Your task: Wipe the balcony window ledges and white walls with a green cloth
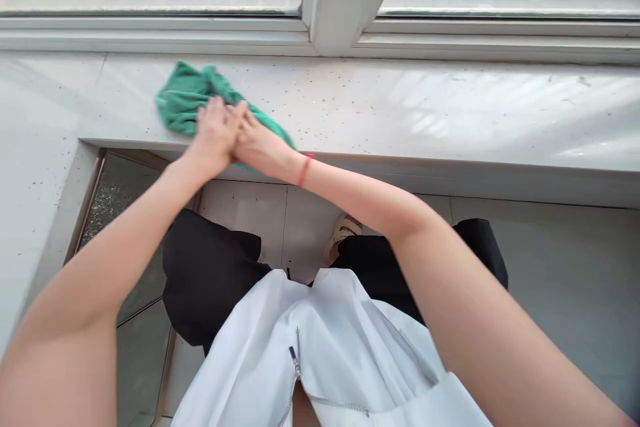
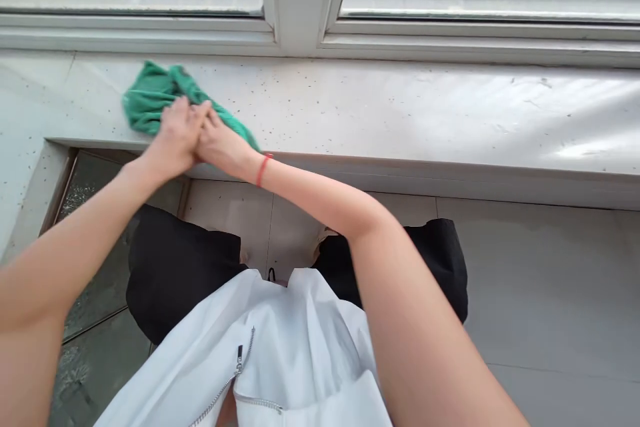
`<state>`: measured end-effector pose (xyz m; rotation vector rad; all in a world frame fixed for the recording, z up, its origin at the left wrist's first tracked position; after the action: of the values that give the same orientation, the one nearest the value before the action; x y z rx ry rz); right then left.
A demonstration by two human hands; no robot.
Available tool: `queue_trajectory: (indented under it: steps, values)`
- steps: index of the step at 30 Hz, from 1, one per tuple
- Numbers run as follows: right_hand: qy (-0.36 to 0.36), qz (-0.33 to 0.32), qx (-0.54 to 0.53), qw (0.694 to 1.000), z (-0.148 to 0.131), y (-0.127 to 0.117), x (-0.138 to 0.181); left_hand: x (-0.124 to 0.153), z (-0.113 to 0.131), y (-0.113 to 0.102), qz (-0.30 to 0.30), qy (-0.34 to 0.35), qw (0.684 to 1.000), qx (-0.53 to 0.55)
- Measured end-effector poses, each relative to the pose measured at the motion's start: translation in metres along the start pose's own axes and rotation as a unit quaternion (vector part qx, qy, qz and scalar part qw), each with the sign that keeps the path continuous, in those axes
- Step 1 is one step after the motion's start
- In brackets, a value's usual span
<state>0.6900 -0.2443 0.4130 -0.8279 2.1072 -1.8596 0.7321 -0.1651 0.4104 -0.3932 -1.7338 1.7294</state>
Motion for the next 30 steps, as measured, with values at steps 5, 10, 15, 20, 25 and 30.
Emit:
queue_trajectory:
  steps: [5,10,15,20,25,30]
  values:
    - [0.13,0.048,-0.087,0.987,0.106,0.035,0.176,-0.058,0.212,0.001,-0.061,0.123,0.99,-0.04]
    - [0.278,0.091,-0.119,0.949,0.204,0.062,0.336,-0.077,0.377,-0.014,-0.013,0.249,0.961,-0.121]
    - [0.307,0.062,-0.115,0.943,0.262,0.07,0.388,-0.066,0.43,0.026,-0.2,0.458,0.796,-0.342]
    - [0.149,0.023,-0.067,0.986,0.207,0.052,0.254,-0.069,0.303,0.009,-0.099,0.278,0.941,-0.163]
    - [0.024,-0.044,0.042,0.998,0.078,0.022,0.055,-0.035,0.079,-0.001,0.002,0.106,0.992,0.063]
    - [-0.115,-0.042,0.101,0.987,-0.042,-0.017,-0.115,0.023,-0.128,0.002,-0.005,-0.034,0.997,0.073]
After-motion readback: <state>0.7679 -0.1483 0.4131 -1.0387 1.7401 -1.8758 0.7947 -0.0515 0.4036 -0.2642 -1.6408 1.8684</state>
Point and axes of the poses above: each hand's wrist, its own x-axis away from the middle knuckle, its own y-axis out of the palm, z = x × y, the point moved 6 cm from there along -x, towards the middle knuckle, and after that the axes turned 9 degrees about -z, right-handed, at the moved point
